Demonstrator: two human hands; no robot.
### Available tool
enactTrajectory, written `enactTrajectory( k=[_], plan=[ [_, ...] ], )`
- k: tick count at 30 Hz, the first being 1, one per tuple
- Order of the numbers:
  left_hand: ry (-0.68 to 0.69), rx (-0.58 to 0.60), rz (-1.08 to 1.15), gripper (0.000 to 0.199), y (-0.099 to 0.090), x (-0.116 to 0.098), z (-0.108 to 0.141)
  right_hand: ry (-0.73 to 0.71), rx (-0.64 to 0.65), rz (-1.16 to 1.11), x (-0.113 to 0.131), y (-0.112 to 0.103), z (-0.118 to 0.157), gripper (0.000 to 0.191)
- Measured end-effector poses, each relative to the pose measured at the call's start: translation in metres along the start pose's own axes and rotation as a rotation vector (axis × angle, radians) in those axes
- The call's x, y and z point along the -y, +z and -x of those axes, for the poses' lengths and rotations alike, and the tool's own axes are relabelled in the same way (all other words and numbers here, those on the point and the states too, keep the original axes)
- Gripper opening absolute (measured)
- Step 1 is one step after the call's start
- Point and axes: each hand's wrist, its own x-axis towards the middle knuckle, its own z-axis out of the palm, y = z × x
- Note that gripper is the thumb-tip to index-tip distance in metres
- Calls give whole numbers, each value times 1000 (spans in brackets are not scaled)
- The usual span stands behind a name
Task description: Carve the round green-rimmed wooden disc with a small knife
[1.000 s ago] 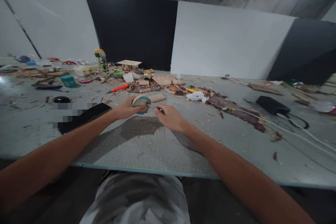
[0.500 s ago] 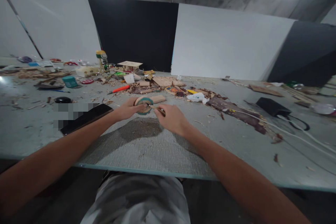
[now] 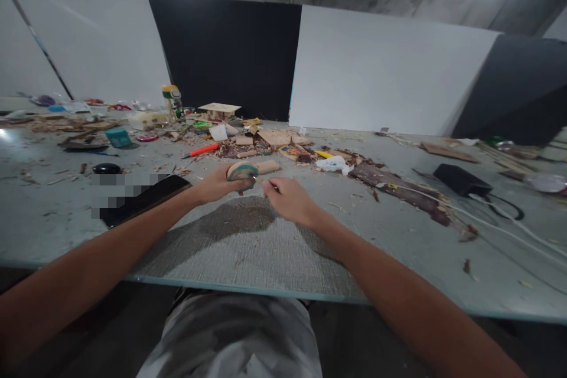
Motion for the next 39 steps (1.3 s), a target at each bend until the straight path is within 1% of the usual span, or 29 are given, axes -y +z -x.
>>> enactTrajectory(
  k=[4, 7, 13, 19, 23, 27, 33, 35, 36, 39],
  plan=[
    [23, 4, -14, 18, 1, 3, -1, 33, 25, -40, 3, -1, 1, 35],
    [45, 16, -22, 17, 1, 2, -1, 38, 27, -39, 4, -2, 2, 34],
    [-10, 10, 73, 26, 3, -2, -1, 36, 31, -67, 3, -1, 1, 34],
    [2, 29, 111, 28, 3, 2, -2, 28, 5, -67, 2, 1, 2, 35],
    [-5, 32, 119, 30, 3, 4, -2, 24, 16, -58, 5, 1, 3, 34],
    [-6, 25, 137, 30, 3, 5, -2, 57, 49, -49, 9, 0, 3, 34],
    [-1, 13, 141, 32, 5, 5, -3, 97, 41, -97, 11, -2, 2, 33],
    [-8, 0, 121, 32, 5, 3, -3, 139, 56, -160, 14, -1, 3, 33],
    [-7, -12, 103, 32, 6, 1, -3, 176, 75, -231, 16, 0, 4, 33],
    [25, -64, 43, 31, 9, -4, -2, 317, 170, -557, 22, 3, 8, 34]
  ],
)
